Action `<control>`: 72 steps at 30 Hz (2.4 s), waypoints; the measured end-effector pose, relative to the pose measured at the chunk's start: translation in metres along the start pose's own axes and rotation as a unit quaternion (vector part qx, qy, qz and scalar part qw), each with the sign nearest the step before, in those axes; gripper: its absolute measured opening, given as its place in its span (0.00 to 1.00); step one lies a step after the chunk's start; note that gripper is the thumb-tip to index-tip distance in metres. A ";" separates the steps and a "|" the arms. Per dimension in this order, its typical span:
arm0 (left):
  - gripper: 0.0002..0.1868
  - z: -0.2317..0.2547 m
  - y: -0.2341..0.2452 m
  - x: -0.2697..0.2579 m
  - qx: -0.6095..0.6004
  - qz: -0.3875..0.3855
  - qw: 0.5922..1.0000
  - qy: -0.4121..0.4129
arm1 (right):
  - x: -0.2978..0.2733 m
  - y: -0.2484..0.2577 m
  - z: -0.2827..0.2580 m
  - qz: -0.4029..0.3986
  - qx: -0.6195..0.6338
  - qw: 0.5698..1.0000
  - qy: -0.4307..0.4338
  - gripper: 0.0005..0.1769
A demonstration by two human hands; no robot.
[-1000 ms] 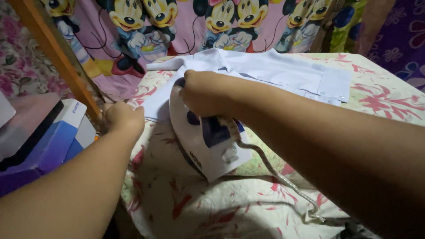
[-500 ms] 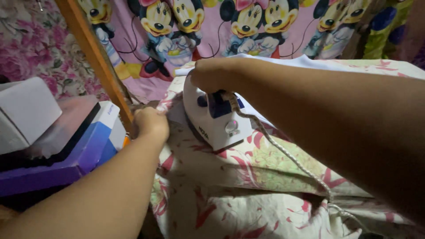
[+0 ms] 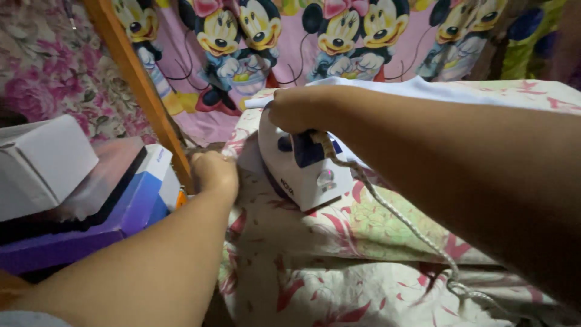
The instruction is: The person irons a white shirt laid on a floral-patterned surface. They repeatedly smooth the fabric with their hands and move the iron across the shirt's body and sleeves, adjusting the shirt's position several times during the process.
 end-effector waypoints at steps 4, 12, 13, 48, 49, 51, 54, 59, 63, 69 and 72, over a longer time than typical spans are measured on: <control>0.16 -0.006 -0.006 0.005 0.012 0.006 1.000 -0.025 | -0.042 0.023 -0.023 -0.004 0.017 1.000 -0.008 0.09; 0.18 0.014 0.019 -0.013 0.013 -0.021 1.000 0.002 | -0.122 0.107 -0.066 0.037 0.464 0.844 -0.265 0.17; 0.19 0.016 0.025 -0.012 0.016 -0.024 1.000 0.010 | -0.117 0.102 -0.063 0.022 0.475 0.834 -0.278 0.17; 0.14 -0.003 0.035 -0.003 -0.085 0.020 0.996 0.028 | -0.054 0.071 -0.047 -0.020 0.000 1.000 0.014 0.13; 0.16 -0.007 0.030 -0.001 -0.095 0.049 0.994 0.036 | -0.065 0.082 -0.047 0.002 0.224 0.970 -0.099 0.17; 0.19 -0.012 0.017 0.005 -0.107 0.077 0.990 0.043 | -0.079 0.089 -0.045 0.021 0.431 0.877 -0.211 0.24; 0.28 -0.016 0.009 0.011 -0.135 0.166 0.975 0.061 | -0.081 0.094 -0.046 0.118 0.349 0.926 -0.084 0.24; 0.29 -0.007 0.020 0.004 -0.154 0.143 0.973 0.093 | -0.082 0.103 -0.057 0.057 0.409 0.893 -0.181 0.28; 0.30 -0.004 0.015 0.006 -0.128 0.139 0.980 0.067 | -0.075 0.082 -0.048 0.018 0.448 0.865 -0.224 0.25; 0.24 0.010 0.039 -0.017 -0.102 0.054 0.992 0.059 | -0.073 0.090 -0.055 0.058 0.376 0.911 -0.162 0.28; 0.20 0.013 0.042 -0.029 -0.043 0.032 0.998 -0.011 | -0.079 0.093 -0.053 0.058 0.362 0.907 -0.207 0.26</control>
Point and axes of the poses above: each hand's wrist, its own x-axis towards the middle knuckle, its own y-axis out of the back of the hand, z = x × y, the point moved 2 cm from there along x, towards the middle knuckle, and after that the axes turned 3 degrees about y, right-handed, at the moved point
